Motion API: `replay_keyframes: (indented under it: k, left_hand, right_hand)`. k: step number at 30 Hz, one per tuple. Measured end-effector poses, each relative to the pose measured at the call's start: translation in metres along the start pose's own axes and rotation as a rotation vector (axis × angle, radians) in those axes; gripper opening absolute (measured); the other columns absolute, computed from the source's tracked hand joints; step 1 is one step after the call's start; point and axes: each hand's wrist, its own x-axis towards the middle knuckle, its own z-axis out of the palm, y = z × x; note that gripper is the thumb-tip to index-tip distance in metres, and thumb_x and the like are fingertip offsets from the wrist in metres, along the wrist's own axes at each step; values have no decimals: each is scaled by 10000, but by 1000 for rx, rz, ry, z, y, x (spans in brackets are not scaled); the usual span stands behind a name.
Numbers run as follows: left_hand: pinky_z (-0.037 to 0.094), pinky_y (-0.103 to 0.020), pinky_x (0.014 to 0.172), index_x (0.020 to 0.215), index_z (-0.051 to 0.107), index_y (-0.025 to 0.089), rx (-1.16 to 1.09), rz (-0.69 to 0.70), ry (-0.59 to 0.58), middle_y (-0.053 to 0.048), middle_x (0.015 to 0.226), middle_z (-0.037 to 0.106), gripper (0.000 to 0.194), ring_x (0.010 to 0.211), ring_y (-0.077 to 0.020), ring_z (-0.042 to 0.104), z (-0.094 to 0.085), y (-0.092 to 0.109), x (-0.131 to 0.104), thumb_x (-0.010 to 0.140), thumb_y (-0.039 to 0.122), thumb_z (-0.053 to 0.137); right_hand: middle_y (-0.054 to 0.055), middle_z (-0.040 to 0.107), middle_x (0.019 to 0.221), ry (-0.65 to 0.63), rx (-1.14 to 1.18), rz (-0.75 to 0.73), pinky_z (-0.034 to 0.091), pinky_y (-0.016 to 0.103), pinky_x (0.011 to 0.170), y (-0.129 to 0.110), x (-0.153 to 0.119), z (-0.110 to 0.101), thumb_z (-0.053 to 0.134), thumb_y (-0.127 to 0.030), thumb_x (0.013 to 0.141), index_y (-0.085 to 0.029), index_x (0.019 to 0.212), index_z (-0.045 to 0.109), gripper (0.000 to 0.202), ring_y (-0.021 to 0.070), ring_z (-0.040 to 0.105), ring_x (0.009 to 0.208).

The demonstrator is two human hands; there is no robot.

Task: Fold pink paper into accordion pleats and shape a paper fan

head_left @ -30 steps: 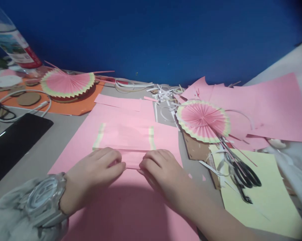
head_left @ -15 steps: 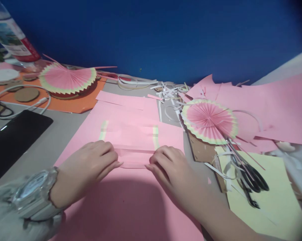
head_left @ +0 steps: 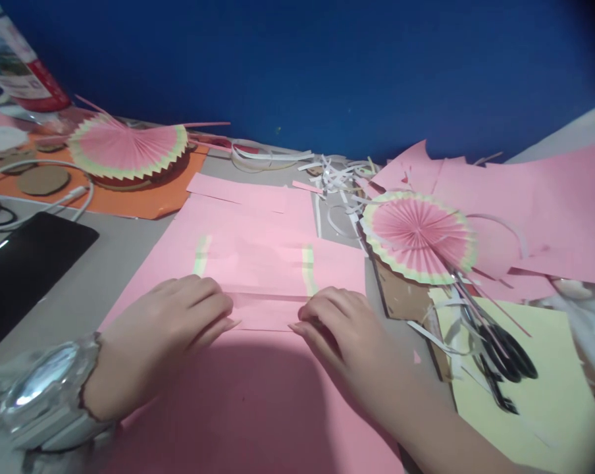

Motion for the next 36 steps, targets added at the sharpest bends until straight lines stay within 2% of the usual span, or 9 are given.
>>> replay_keyframes:
  k: [4,9,14,18,21,25,29,32,36]
  left_hand:
    - [348,-317,734,886,587,215,-39,53,34,-22,908,545,207,809,-165,464,0,3,-3,879,114,406]
    - [333,-334,786,887,570,221,-73,84,-2,-20,953,548,267,854,-171,455,2,3,-2,848,41,377]
    - [349,-340,773,920,578,204,-139,74,11,-33,923,527,191,856,-172,449,-1,4,2,853,96,435]
    - [356,-346,789,905,583,207,-156,64,-40,-34,962,511,101,886,-185,448,-5,3,3,809,187,561]
    - [372,-336,794,926,586,209,-156,66,-42,-33,971,519,107,894,-182,461,-5,-1,3,819,216,576]
    - [396,-333,792,995,579,207,-112,145,39,-38,961,562,166,890,-180,496,-7,-5,3,830,223,581]
    - [412,-319,748,1005,581,193,-21,250,175,-27,870,610,177,788,-159,525,-13,-5,2,829,173,583]
    - [416,-310,730,1003,598,165,24,251,270,-32,828,620,199,756,-155,524,-16,-4,1,808,194,621]
    - [419,-316,735,994,598,156,19,215,296,-42,834,642,168,771,-154,540,-16,-3,-4,845,230,578]
  right_hand:
    - [51,584,880,38,-60,-86,404,332,734,-1,-4,-1,512,-185,867,-197,865,585,74,182,509,824]
    - [70,602,975,-40,-83,-314,400,342,808,5,-7,-3,459,-111,878,-164,1022,580,195,191,488,902]
    - [59,616,939,-31,-153,-325,406,358,815,12,-7,-2,531,-157,855,-168,1013,581,166,192,503,891]
    - [88,622,923,4,-221,-351,428,360,783,8,-7,-5,479,-95,851,-129,958,596,162,208,515,852]
    - [109,622,894,31,-258,-368,443,353,747,4,-7,-6,457,-42,820,-103,919,606,189,216,522,822]
    - [94,616,854,107,-226,-362,443,354,735,7,-7,-3,503,-48,792,-114,879,598,144,208,519,799]
    - [88,600,858,200,-81,-320,432,332,753,11,-7,-6,518,-79,822,-117,887,565,89,184,511,813]
    - [59,598,847,195,71,-253,422,296,757,11,-8,-12,502,-109,860,-141,904,551,74,154,521,814]
    - [13,613,812,132,274,-126,420,246,723,9,-8,-20,480,-132,886,-186,896,549,88,121,545,784]
